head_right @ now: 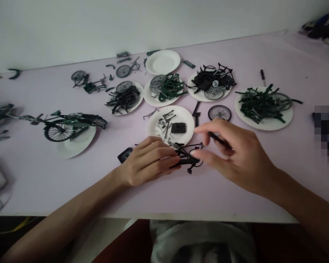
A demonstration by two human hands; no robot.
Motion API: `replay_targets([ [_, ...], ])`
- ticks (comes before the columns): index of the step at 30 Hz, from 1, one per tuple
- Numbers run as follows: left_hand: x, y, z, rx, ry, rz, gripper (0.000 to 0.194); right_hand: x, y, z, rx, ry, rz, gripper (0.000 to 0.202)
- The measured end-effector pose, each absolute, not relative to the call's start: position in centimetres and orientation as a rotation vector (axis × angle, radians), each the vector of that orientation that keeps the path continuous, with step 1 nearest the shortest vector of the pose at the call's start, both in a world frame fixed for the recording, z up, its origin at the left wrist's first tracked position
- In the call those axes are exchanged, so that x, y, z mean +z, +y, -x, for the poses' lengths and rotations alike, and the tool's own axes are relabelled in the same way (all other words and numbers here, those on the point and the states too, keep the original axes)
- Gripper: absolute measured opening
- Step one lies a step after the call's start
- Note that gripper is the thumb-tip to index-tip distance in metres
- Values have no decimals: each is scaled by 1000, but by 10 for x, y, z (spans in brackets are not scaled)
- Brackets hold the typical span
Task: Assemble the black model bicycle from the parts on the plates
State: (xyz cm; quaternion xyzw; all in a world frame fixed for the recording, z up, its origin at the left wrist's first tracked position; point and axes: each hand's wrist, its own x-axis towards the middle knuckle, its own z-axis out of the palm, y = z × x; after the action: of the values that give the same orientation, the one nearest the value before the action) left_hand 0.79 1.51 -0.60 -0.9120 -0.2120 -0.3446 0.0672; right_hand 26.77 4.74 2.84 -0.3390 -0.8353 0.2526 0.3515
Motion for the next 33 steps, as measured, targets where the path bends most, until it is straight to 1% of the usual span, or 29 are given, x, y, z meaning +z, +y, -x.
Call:
replay_targets([
  [1, -5, 14, -9, -1018, -635, 2747, 5, 31, 49, -269, 722, -2124, 947, 16],
  [4, -5, 11, -15, -970, -605, 2753, 7, 36, 52, -275, 854, -2073, 1016, 18],
  [8, -8, 9, -20, -915, -576, 2794, 12, 39, 49, -280, 761, -2125, 1057, 15],
  [10, -11, 9, -21, -873, -555, 2825, 11, 36, 46, -282, 731, -2129, 1105, 19],
  [14, -12, 9, -21, -829, -522, 2874, 13, 29, 47, -283, 809, -2154, 1174, 26],
  [16, -12, 10, -20, -826, -527, 2906, 15, 28, 48, -281, 851, -2157, 1139, 21],
  [20, -12, 10, -19, -791, -539, 2952, 17, 33, 44, -273, 885, -2121, 1051, 6],
  [24, -13, 10, -19, -785, -522, 2943, 14, 36, 32, -268, 835, -2081, 1068, 2],
  [28, -13, 9, -19, -796, -512, 2934, 15, 34, 27, -267, 815, -1935, 1048, 9],
  [33, -11, 9, -20, -758, -530, 2950, 15, 34, 26, -263, 996, -1870, 953, 13],
])
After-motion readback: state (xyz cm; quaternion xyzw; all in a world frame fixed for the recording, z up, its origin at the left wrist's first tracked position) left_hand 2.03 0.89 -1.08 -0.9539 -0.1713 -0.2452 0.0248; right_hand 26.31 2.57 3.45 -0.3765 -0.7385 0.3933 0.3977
